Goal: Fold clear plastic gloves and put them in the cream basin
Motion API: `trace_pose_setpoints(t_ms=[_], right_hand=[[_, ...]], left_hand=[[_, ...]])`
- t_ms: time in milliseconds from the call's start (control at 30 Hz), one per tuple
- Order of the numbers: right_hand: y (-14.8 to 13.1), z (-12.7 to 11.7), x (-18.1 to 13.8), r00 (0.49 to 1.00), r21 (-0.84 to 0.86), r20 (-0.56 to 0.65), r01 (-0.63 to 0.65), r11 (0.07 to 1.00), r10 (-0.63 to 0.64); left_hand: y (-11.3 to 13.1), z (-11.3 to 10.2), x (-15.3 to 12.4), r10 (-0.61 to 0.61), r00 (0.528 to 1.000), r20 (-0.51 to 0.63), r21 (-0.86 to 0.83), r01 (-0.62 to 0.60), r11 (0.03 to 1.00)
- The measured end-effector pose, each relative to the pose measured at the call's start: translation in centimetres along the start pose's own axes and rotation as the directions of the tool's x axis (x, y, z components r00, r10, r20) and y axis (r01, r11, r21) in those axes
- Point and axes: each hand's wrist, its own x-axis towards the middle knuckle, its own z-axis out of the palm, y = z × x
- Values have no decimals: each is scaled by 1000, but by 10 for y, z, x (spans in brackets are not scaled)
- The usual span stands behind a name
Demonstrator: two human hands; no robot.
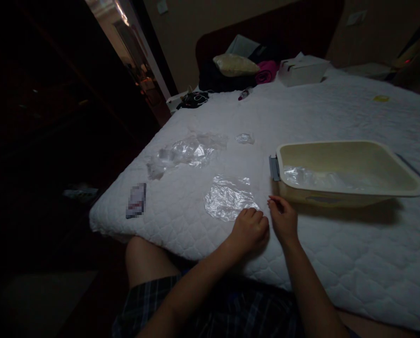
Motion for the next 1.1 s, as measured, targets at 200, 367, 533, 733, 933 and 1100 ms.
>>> trace_pose_setpoints(t_ms=[200, 367, 533, 733, 933, 1100], right_hand=[[2, 1, 0, 1000, 15, -8, 6, 1000, -6], [4, 1, 1, 1000, 4, 8, 13, 1000, -13], [0, 0, 0, 998, -2, 18, 58, 998, -58], [-9, 1, -5, 964, -29, 187, 199, 980, -190], [-2, 3, -7, 928, 50, 299, 218, 975, -223], [6, 5, -6, 918, 54, 328, 218, 975, -223]], left_hand=[[7, 8, 0, 0, 998, 62, 5, -1, 1000], [7, 14, 1, -10, 999, 48, -11, 11, 1000], [2, 3, 1, -72, 997, -29, -118, 68, 991], [-8, -8, 0, -287, 948, -136, -467, 194, 863], [-12, -7, 0, -424, 903, -71, -704, 256, 662], [-12, -5, 0, -465, 884, -42, -772, 267, 577]])
